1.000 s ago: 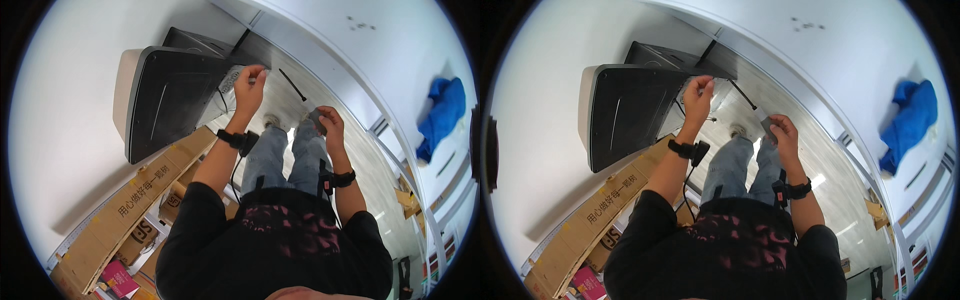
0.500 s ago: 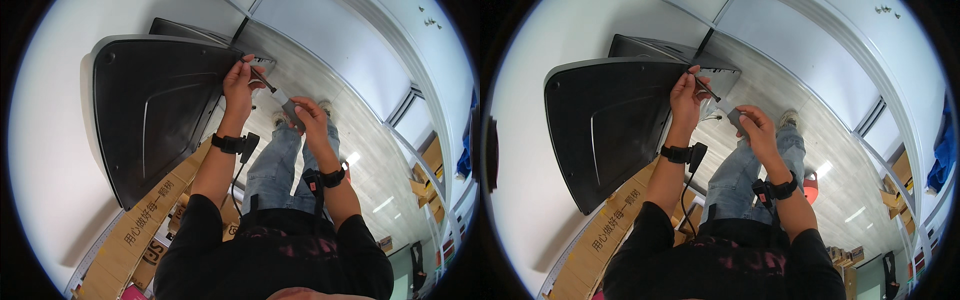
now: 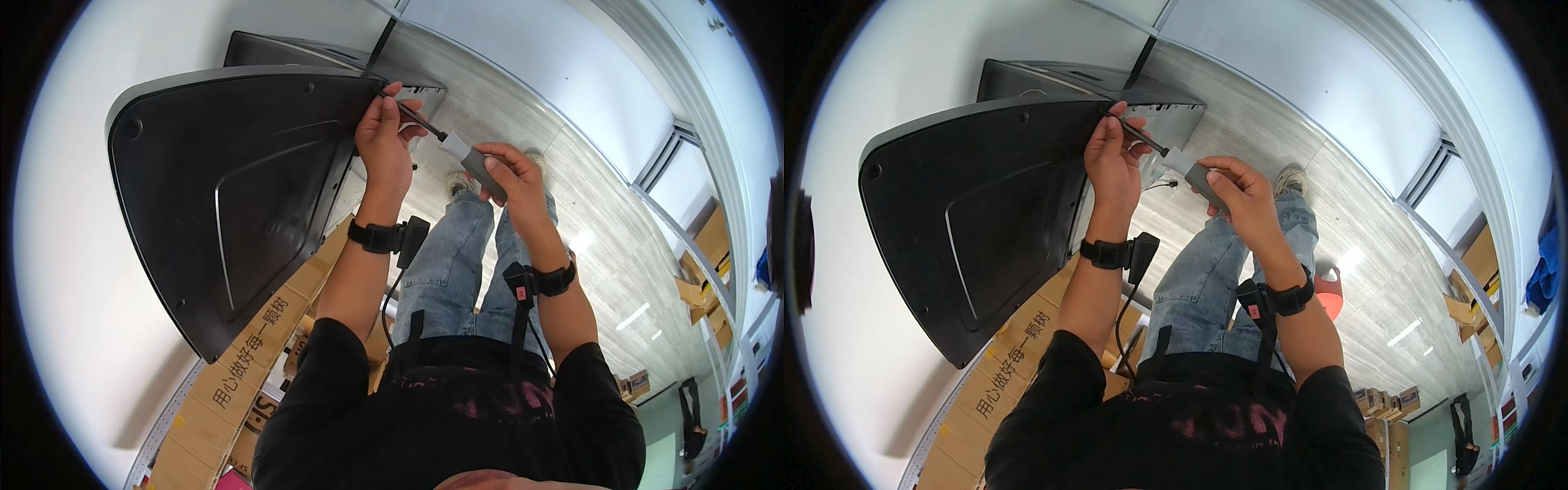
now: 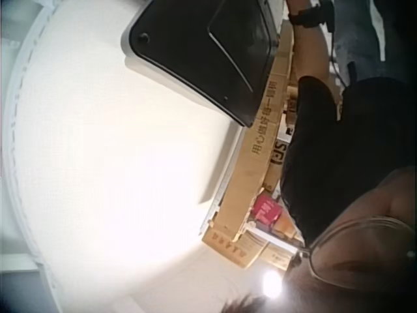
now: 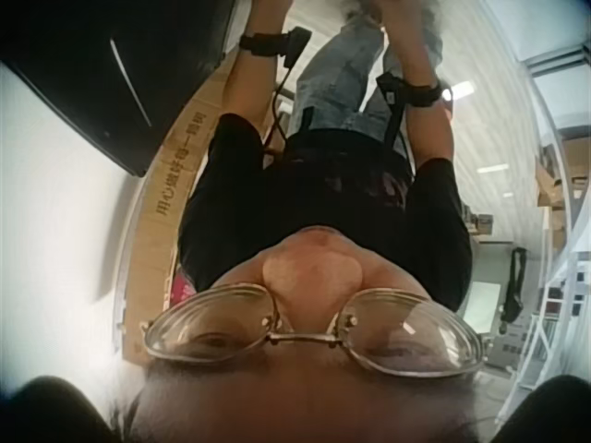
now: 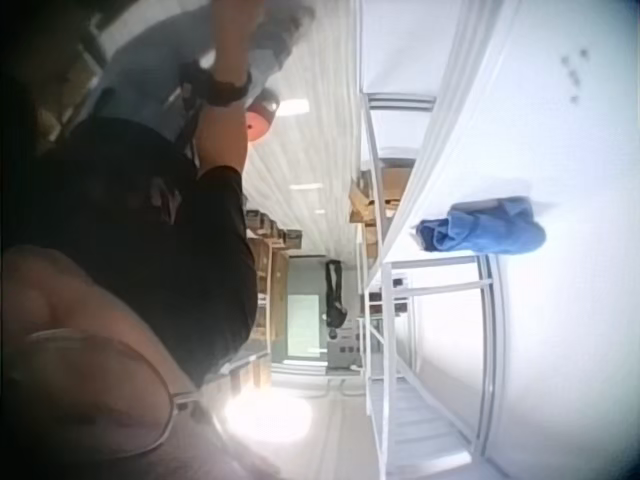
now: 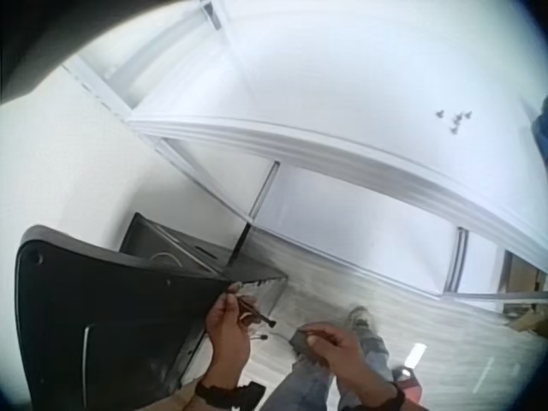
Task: The person uses a screwdriver to remove screws from the back panel of a black electronic device, then removes the panel to expose the internal components. The person continues to unscrew additional fasteners from the device's chassis.
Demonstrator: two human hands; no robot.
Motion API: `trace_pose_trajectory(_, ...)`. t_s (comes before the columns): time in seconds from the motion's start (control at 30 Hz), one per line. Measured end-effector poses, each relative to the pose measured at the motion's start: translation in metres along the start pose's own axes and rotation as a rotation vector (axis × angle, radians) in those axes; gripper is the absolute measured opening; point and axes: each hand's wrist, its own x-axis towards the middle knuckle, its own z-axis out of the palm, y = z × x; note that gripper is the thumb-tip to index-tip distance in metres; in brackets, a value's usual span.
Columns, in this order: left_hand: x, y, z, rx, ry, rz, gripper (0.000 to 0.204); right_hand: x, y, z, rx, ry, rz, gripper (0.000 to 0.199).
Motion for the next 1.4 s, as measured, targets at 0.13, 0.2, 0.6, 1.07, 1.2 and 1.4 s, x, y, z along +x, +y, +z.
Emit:
trace_pose_trajectory(0.13, 0.0, 0.001, 0.002, -0.009, 0.009, 0.003, 0.028, 0.001, -0.003, 0.001, 0.01, -0.002, 0.002, 0.025)
trace_pose_trajectory(0.2, 0.001, 0.0, 0.002, -0.025, 0.01, -0.001, 0.029, 0.003, -0.004, 0.001, 0.028, -0.007, 0.027, 0.025)
trace_pose_trajectory(0.6, 0.002, -0.001, 0.001, -0.016, 0.037, -0.003, 0.028, 0.01, -0.01, -0.004, 0.065, -0.046, 0.062, 0.026)
trace_pose_trajectory(1.07, 0.001, 0.0, 0.004, -0.036, 0.083, 0.009, 0.029, 0.012, -0.019, -0.006, 0.091, -0.11, 0.105, 0.025)
trace_pose_trajectory(1.2, 0.0, 0.001, 0.005, -0.045, 0.068, 0.007, 0.029, 0.011, -0.023, -0.003, -0.055, -0.047, 0.049, 0.022)
trace_pose_trajectory(1.4, 0.001, 0.002, 0.009, 0.004, 0.09, -0.029, 0.027, 0.012, -0.007, -0.003, -0.435, 0.044, -0.44, 0.03)
